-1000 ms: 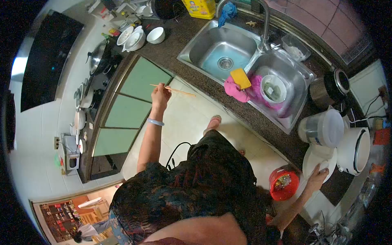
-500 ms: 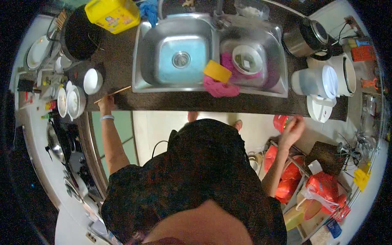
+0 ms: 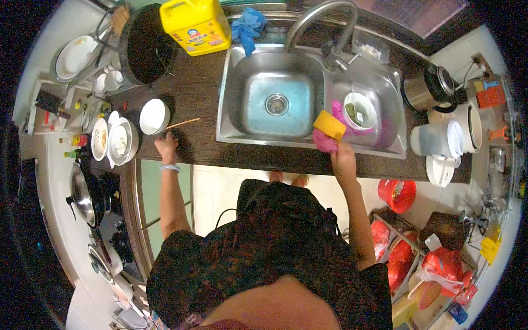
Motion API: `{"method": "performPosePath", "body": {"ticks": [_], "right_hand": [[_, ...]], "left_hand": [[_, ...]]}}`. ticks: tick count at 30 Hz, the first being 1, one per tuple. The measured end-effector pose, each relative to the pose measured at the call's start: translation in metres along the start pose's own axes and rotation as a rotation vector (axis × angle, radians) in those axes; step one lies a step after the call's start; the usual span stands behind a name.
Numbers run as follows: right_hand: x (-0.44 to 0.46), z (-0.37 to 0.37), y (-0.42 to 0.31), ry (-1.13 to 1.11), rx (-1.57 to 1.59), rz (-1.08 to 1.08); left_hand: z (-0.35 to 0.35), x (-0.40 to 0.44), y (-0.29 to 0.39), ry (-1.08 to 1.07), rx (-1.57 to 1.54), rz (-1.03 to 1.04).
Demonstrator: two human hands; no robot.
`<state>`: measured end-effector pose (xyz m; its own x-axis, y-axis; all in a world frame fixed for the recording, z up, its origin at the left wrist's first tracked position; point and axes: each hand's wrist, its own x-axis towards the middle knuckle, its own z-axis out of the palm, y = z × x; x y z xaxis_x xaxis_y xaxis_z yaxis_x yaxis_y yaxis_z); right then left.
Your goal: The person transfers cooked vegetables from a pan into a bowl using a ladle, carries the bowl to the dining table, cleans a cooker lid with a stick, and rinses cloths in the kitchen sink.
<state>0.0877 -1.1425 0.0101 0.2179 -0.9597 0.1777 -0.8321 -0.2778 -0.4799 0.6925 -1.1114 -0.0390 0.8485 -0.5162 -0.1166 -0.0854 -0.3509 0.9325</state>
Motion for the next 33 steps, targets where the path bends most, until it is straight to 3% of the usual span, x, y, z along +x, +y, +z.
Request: {"method": "performPosePath", "body": {"ticks": [3,4,5,7,9,11,13,17,19,21,25,27,29,30,31,33], "right_hand": [[0.002,-0.013,0.002,-0.003,0.093,0.091],[0.001,-0.016,0.007,-0.011,0.504,0.244],[0.001,-0.019,0.011,-0.023,0.915,0.393],[0.012,-0.059,-0.028,0.016,1.063,0.361],[0.019,-0.081,-0.044,-0.013,1.6,0.468],[0.014,-0.081,-0.035,-0.019,1.689,0.497],[0.014,-0.083,-0.043,-0.02,2.063,0.607],[-0.001,-0.08,-0.051,0.305,2.121,0.76],[-0.008,-0.077,-0.054,0.342,2.204,0.566],[-0.024,-0.075,-0.05,0.399,2.37,0.554],[-0.059,-0.079,-0.052,0.578,2.348,0.757],[-0.082,-0.069,-0.046,0.592,2.337,0.685],[-0.09,-0.07,-0.054,0.736,2.226,0.842],[-0.099,-0.063,-0.044,0.721,2.244,0.829],[-0.107,-0.057,-0.036,0.705,2.26,0.816],[-0.096,-0.058,-0.037,0.754,2.241,0.871]], "left_hand": [[0.016,-0.041,0.009,0.07,0.234,0.291],[0.025,-0.043,-0.004,0.035,0.228,0.398],[0.035,-0.07,0.031,-0.084,0.21,0.293],[0.074,-0.083,0.049,-0.111,0.117,0.441],[0.119,-0.09,0.09,-0.148,0.177,0.529],[0.162,-0.094,0.143,-0.239,0.23,0.657],[0.211,-0.069,0.173,-0.364,0.262,0.841],[0.309,-0.014,0.221,-0.401,0.445,1.14],[0.349,0.016,0.232,-0.427,0.467,1.215],[0.379,0.032,0.246,-0.472,0.769,1.081],[0.411,0.048,0.241,-0.401,0.983,1.195],[0.422,0.062,0.237,-0.4,0.948,1.292],[0.424,0.064,0.245,-0.427,0.756,1.188],[0.428,0.067,0.254,-0.484,0.668,1.04],[0.425,0.067,0.266,-0.489,0.676,1.045],[0.416,0.064,0.286,-0.423,0.411,0.968]]}}
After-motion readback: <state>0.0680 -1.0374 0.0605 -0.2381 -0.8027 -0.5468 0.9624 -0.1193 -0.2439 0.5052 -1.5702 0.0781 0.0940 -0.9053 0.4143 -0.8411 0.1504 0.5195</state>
